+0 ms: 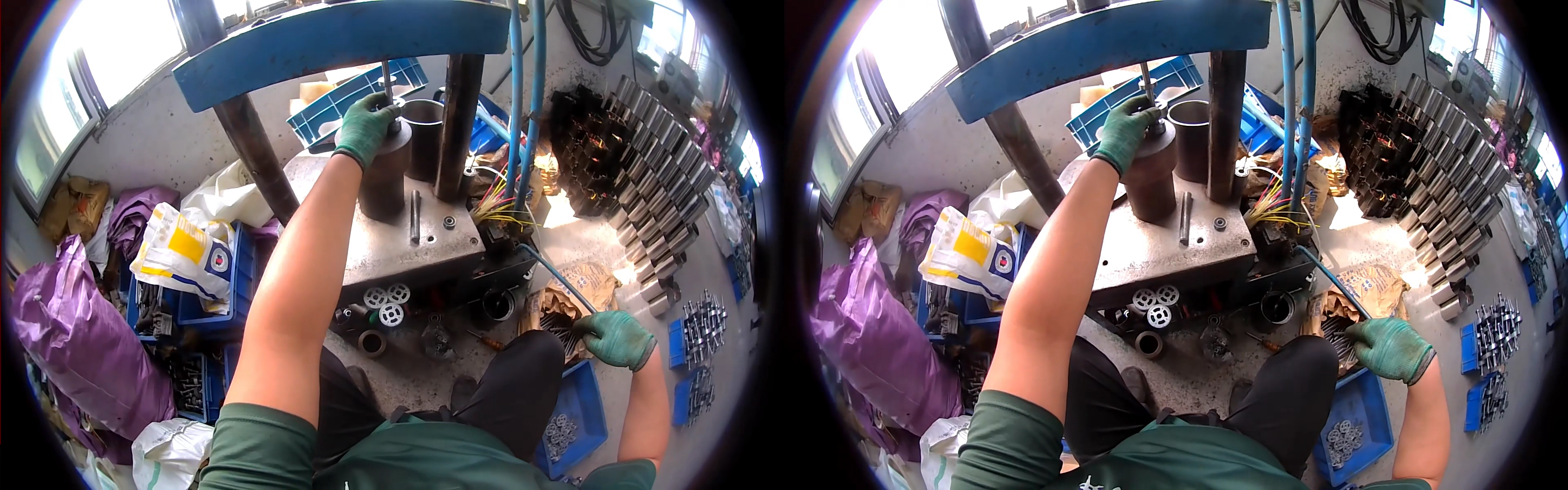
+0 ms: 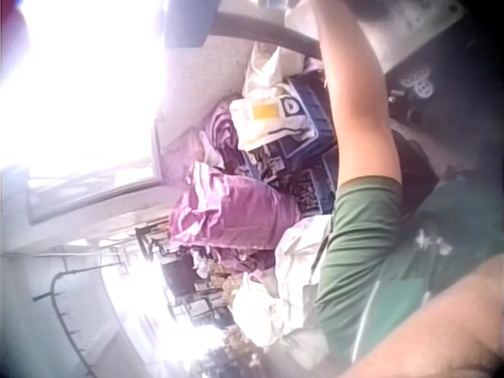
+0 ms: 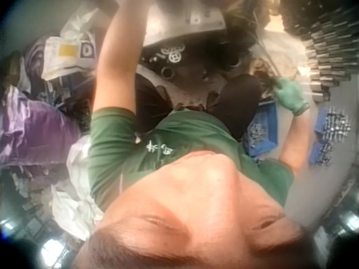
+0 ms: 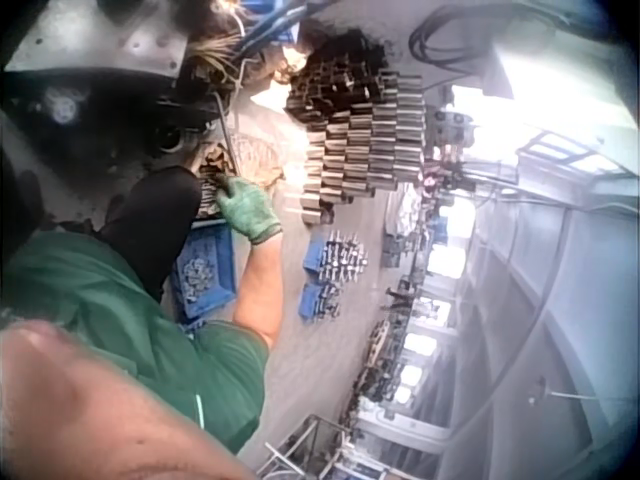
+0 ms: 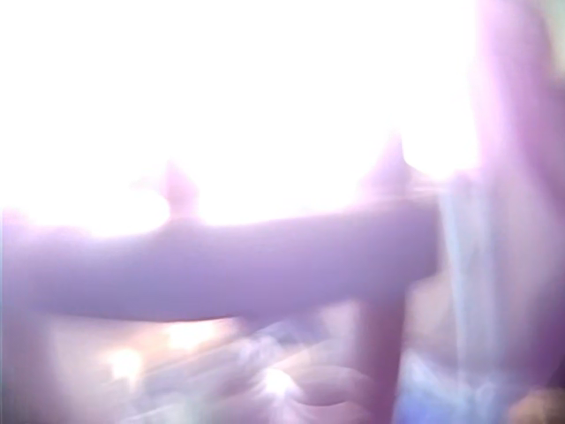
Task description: The person fits bearings onto metal shafts by hand, places each shaft into a press machine, operates the lever to press the components together, and sets the assembled shafts aside.
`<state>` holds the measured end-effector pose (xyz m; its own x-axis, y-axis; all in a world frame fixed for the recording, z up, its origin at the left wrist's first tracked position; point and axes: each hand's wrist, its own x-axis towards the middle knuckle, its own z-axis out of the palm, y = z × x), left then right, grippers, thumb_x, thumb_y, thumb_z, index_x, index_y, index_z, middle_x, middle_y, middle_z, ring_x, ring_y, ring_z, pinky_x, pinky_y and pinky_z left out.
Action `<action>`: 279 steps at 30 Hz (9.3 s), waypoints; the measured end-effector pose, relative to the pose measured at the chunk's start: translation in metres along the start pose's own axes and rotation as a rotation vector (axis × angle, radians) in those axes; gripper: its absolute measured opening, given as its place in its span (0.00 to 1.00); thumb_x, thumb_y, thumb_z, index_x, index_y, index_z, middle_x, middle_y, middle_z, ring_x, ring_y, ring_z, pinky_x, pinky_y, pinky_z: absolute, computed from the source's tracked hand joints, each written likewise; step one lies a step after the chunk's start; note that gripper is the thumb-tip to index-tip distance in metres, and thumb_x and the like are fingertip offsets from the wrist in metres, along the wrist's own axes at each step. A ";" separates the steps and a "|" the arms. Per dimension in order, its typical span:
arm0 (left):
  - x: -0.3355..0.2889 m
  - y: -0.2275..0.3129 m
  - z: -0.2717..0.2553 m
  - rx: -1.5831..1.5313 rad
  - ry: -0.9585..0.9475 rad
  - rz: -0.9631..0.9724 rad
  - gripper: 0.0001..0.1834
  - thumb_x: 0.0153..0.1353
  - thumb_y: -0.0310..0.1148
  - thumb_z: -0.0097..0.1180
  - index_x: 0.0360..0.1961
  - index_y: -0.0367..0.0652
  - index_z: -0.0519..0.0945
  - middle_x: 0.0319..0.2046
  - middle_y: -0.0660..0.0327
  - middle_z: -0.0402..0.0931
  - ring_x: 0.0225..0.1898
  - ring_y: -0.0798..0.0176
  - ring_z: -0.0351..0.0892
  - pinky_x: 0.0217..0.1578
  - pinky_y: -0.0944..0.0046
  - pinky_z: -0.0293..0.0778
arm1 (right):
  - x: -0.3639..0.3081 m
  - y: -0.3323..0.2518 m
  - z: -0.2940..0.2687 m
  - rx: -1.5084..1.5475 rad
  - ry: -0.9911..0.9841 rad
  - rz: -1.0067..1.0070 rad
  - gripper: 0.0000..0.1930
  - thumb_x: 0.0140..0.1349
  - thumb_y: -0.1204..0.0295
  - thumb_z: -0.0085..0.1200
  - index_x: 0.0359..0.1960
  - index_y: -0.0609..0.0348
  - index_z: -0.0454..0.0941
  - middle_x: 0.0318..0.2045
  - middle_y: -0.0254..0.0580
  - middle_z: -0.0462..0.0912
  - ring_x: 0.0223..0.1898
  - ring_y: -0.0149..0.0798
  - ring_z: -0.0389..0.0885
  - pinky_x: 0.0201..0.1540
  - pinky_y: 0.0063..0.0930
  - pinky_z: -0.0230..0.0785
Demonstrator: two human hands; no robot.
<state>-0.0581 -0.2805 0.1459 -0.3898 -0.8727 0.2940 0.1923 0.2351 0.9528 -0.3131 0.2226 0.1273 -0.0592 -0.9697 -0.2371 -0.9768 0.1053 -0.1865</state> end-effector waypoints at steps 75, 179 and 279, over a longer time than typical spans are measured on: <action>-0.130 -0.110 -0.172 -0.147 0.233 -0.303 0.29 0.78 0.52 0.44 0.75 0.58 0.72 0.74 0.58 0.66 0.72 0.55 0.65 0.67 0.50 0.61 | -0.232 -0.038 0.160 0.577 0.918 0.888 0.38 0.56 0.66 0.75 0.69 0.61 0.74 0.42 0.35 0.84 0.42 0.29 0.81 0.49 0.23 0.77; -0.189 -0.096 -0.119 0.455 -0.114 -0.362 0.30 0.62 0.53 0.67 0.50 0.34 0.82 0.43 0.50 0.85 0.42 0.57 0.86 0.49 0.58 0.79 | 0.234 -0.145 0.072 0.678 0.523 -0.271 0.15 0.63 0.72 0.66 0.49 0.65 0.83 0.45 0.50 0.87 0.48 0.45 0.87 0.54 0.35 0.80; 0.008 -0.014 0.000 0.094 0.046 0.094 0.23 0.67 0.32 0.70 0.61 0.38 0.81 0.30 0.60 0.85 0.25 0.71 0.81 0.28 0.68 0.79 | 0.007 -0.019 -0.009 0.093 0.174 0.066 0.17 0.61 0.65 0.59 0.47 0.61 0.87 0.41 0.56 0.88 0.44 0.58 0.87 0.51 0.47 0.80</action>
<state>-0.0643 -0.2910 0.1347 -0.3316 -0.8631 0.3810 0.1401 0.3543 0.9246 -0.2969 0.2118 0.1381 -0.1648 -0.9826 -0.0854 -0.9470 0.1818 -0.2648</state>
